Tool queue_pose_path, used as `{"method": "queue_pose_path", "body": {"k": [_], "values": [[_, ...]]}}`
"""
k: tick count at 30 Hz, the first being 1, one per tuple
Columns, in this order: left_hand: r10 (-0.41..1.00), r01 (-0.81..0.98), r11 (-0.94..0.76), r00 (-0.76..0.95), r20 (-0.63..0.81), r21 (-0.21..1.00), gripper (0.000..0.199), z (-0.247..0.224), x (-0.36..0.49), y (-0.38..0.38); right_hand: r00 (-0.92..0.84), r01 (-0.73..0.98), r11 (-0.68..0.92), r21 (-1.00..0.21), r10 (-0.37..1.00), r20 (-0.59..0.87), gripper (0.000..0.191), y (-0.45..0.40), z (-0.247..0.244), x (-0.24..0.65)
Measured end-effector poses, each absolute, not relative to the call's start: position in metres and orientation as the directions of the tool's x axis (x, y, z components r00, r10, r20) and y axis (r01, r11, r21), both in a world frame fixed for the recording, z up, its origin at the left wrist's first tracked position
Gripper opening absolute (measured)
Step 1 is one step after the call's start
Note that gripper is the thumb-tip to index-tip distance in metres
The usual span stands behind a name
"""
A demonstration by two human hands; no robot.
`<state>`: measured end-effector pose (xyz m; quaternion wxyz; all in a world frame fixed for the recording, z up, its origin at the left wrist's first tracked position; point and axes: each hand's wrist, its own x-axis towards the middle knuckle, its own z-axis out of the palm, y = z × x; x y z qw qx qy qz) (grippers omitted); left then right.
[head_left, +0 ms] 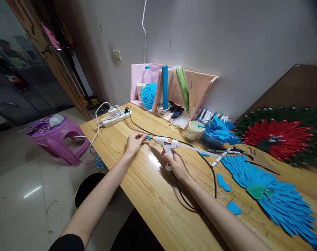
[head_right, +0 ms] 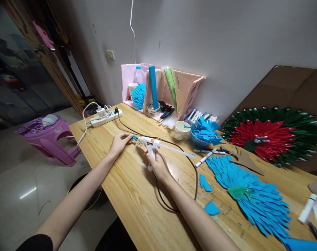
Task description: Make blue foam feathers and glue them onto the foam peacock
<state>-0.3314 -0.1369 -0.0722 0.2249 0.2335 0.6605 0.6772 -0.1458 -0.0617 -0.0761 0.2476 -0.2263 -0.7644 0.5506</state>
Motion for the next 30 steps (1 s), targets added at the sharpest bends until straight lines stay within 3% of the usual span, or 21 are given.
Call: {"method": "queue_pose_path", "body": {"k": [9,30], "values": [[0.636,-0.028,-0.019,-0.772,-0.009,0.999,0.037,-0.0689,-0.3293,-0.1378,-0.781,0.072,0.416,-0.907,0.589,0.208,0.025,-0.0618,-0.0749,-0.1428],[0.661,-0.021,-0.014,-0.750,-0.006,1.000,0.032,-0.0674,-0.3281,-0.1383,-0.774,0.060,0.357,-0.932,0.607,0.182,0.019,-0.0620,-0.0773,-0.1450]]}}
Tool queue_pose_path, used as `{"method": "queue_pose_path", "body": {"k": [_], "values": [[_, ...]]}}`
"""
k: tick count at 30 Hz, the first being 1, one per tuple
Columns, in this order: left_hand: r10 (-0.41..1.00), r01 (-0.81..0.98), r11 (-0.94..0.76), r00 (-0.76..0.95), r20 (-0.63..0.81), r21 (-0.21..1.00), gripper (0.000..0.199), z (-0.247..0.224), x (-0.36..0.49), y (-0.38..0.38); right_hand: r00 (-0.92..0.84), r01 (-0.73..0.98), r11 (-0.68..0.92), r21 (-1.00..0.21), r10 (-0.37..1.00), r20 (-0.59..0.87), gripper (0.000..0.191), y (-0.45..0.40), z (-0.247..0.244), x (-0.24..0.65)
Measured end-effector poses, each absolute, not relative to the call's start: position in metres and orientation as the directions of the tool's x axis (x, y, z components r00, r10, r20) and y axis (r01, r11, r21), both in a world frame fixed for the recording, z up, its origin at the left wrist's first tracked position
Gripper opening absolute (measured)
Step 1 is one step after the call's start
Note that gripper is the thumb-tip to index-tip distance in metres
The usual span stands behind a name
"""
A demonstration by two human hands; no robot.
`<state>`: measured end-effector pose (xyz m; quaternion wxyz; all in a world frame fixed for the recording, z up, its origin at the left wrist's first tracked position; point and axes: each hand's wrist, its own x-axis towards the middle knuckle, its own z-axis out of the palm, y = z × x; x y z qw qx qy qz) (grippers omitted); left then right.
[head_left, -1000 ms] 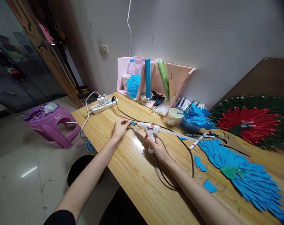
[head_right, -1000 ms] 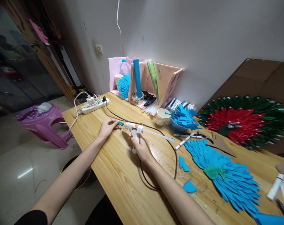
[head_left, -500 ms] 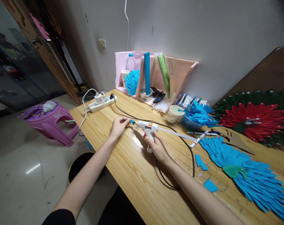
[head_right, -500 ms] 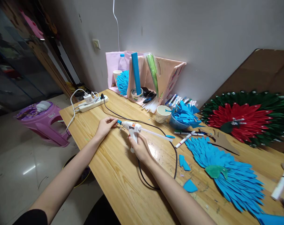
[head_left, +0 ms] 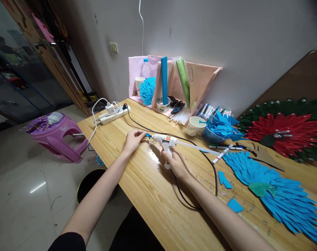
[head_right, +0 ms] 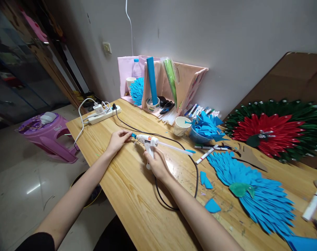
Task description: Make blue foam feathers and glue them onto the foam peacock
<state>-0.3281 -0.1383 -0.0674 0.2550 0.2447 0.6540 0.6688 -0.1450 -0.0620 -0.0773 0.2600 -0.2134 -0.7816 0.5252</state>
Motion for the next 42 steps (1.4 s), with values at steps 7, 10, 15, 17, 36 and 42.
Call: {"method": "queue_pose_path", "body": {"k": [7,10,15,17,36,42], "values": [[0.666,-0.004,-0.024,-0.746,0.013,1.000,0.031,-0.0690,-0.3290,-0.1385,-0.782,0.090,0.366,-0.926,0.601,0.162,0.019,-0.0617,-0.0745,-0.1434],[0.667,-0.005,-0.026,-0.745,0.014,1.000,0.032,-0.0697,-0.3294,-0.1386,-0.781,0.111,0.377,-0.920,0.605,0.153,0.020,-0.0620,-0.0725,-0.1432],[0.670,-0.013,-0.029,-0.742,0.010,0.999,0.032,-0.0724,-0.3304,-0.1378,-0.777,0.092,0.372,-0.924,0.606,0.167,0.021,-0.0620,-0.0730,-0.1439],[0.673,-0.019,-0.037,-0.740,0.011,0.999,0.033,-0.0740,-0.3310,-0.1373,-0.777,0.087,0.367,-0.926,0.607,0.167,0.021,-0.0617,-0.0742,-0.1443],[0.573,0.009,-0.034,-0.819,0.027,0.999,0.032,-0.0694,-0.3334,-0.1384,-0.764,0.102,0.350,-0.931,0.628,0.152,0.028,-0.0641,-0.0679,-0.1416],[0.618,0.041,-0.006,-0.785,0.036,0.999,0.029,-0.0717,-0.3304,-0.1375,-0.800,0.071,0.376,-0.924,0.575,0.172,0.025,-0.0643,-0.0686,-0.1399]]}}
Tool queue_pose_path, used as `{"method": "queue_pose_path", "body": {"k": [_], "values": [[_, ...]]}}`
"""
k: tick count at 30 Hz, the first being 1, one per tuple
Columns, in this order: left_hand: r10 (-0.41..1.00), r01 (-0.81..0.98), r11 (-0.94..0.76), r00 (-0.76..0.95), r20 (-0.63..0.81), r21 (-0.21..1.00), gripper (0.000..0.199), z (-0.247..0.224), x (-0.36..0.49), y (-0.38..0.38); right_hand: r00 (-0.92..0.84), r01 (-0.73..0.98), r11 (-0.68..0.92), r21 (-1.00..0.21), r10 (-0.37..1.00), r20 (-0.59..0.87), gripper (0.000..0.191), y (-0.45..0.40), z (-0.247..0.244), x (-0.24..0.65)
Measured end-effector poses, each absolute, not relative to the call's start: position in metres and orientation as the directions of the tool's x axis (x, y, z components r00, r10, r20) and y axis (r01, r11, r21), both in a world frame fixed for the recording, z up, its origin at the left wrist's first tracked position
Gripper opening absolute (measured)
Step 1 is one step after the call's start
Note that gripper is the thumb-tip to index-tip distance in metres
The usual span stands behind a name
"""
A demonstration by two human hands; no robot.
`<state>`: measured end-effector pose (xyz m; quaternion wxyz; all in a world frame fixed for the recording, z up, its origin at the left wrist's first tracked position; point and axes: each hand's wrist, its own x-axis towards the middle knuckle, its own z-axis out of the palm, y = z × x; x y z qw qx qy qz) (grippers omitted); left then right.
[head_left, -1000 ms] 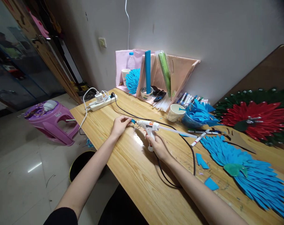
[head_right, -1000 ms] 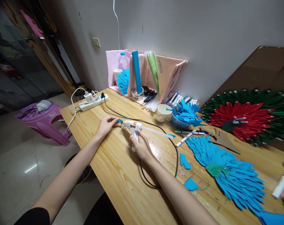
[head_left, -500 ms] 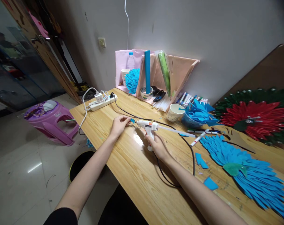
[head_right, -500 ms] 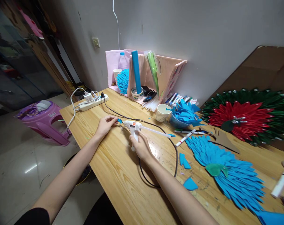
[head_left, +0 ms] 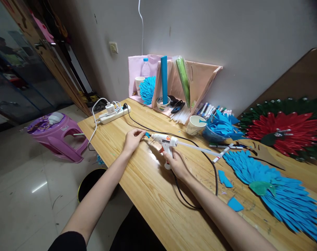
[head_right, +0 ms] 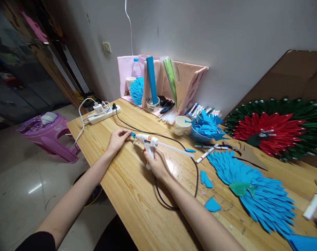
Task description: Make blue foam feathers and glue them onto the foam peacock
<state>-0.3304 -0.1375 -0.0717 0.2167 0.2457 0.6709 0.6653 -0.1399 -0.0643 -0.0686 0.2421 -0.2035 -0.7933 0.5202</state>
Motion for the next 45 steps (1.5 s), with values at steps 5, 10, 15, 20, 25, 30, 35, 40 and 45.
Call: {"method": "queue_pose_path", "body": {"k": [5,10,15,20,25,30,35,40,45], "values": [[0.653,0.058,-0.034,-0.754,0.066,0.998,0.026,-0.0756,-0.3304,-0.1367,-0.797,0.067,0.377,-0.924,0.577,0.177,0.024,-0.0644,-0.0699,-0.1408],[0.651,0.061,-0.027,-0.756,0.064,0.998,0.026,-0.0750,-0.3301,-0.1363,-0.800,0.064,0.370,-0.927,0.574,0.173,0.022,-0.0645,-0.0721,-0.1419],[0.645,0.071,0.002,-0.763,0.052,0.998,0.027,-0.0739,-0.3294,-0.1362,-0.801,0.084,0.365,-0.927,0.579,0.155,0.023,-0.0650,-0.0739,-0.1425],[0.644,0.098,0.017,-0.762,0.064,0.995,0.026,-0.0736,-0.3298,-0.1366,-0.794,0.104,0.402,-0.910,0.585,0.167,0.022,-0.0649,-0.0721,-0.1420],[0.642,0.090,0.008,-0.764,0.064,0.996,0.025,-0.0721,-0.3290,-0.1370,-0.799,0.077,0.421,-0.904,0.568,0.197,0.020,-0.0656,-0.0661,-0.1416],[0.639,0.092,0.008,-0.766,0.066,0.996,0.028,-0.0721,-0.3290,-0.1373,-0.800,0.083,0.420,-0.904,0.569,0.192,0.021,-0.0661,-0.0645,-0.1420],[0.635,0.088,0.004,-0.770,0.066,0.996,0.028,-0.0737,-0.3299,-0.1373,-0.796,0.095,0.449,-0.888,0.570,0.203,0.020,-0.0652,-0.0653,-0.1421],[0.628,0.081,0.001,-0.775,0.063,0.997,0.028,-0.0718,-0.3297,-0.1381,-0.797,0.100,0.450,-0.888,0.570,0.199,0.020,-0.0653,-0.0648,-0.1426],[0.593,0.046,0.001,-0.805,0.037,0.999,0.030,-0.0684,-0.3308,-0.1390,-0.789,0.121,0.441,-0.889,0.586,0.184,0.021,-0.0652,-0.0669,-0.1427]]}}
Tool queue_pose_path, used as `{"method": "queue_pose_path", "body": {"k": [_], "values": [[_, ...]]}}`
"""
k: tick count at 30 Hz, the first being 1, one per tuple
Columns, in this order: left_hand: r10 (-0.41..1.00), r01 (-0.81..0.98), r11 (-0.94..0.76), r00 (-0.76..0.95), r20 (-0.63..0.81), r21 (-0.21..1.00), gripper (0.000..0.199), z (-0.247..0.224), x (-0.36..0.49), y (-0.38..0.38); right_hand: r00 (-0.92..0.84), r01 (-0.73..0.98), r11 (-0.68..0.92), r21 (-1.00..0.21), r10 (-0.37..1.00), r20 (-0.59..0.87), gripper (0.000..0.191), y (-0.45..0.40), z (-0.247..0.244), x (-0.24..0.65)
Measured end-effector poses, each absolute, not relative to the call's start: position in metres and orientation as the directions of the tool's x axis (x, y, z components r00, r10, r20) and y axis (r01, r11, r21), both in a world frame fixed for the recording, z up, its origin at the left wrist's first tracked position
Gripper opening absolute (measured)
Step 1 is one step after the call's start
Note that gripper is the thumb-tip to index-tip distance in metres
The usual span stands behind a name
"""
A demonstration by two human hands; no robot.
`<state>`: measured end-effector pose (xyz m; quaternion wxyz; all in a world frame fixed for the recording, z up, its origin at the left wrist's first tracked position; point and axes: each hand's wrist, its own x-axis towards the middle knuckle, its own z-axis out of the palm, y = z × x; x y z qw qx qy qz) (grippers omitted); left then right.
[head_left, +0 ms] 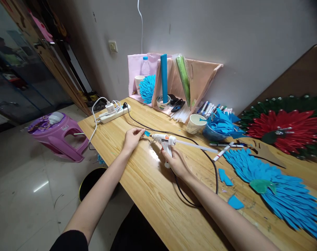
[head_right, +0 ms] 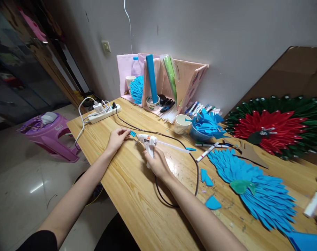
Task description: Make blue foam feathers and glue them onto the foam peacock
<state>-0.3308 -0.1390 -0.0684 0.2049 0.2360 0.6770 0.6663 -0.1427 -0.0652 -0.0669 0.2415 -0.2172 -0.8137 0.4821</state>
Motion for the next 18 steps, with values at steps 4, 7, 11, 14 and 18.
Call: {"method": "queue_pose_path", "body": {"k": [4,7,11,14,18], "values": [[0.572,0.040,-0.001,-0.820,0.033,0.999,0.031,-0.0677,-0.3314,-0.1394,-0.771,0.122,0.383,-0.916,0.617,0.156,0.024,-0.0643,-0.0699,-0.1413],[0.580,0.050,0.002,-0.814,0.040,0.999,0.031,-0.0686,-0.3311,-0.1392,-0.761,0.113,0.355,-0.928,0.631,0.149,0.028,-0.0637,-0.0699,-0.1410],[0.608,0.065,0.003,-0.793,0.049,0.998,0.031,-0.0708,-0.3306,-0.1383,-0.767,0.082,0.338,-0.937,0.622,0.157,0.029,-0.0634,-0.0699,-0.1415],[0.620,0.068,-0.003,-0.782,0.055,0.998,0.030,-0.0713,-0.3308,-0.1380,-0.762,0.088,0.337,-0.937,0.629,0.155,0.029,-0.0638,-0.0724,-0.1401],[0.564,0.032,-0.021,-0.825,0.038,0.999,0.030,-0.0704,-0.3323,-0.1386,-0.734,0.110,0.401,-0.909,0.650,0.198,0.029,-0.0602,-0.0712,-0.1428]]}}
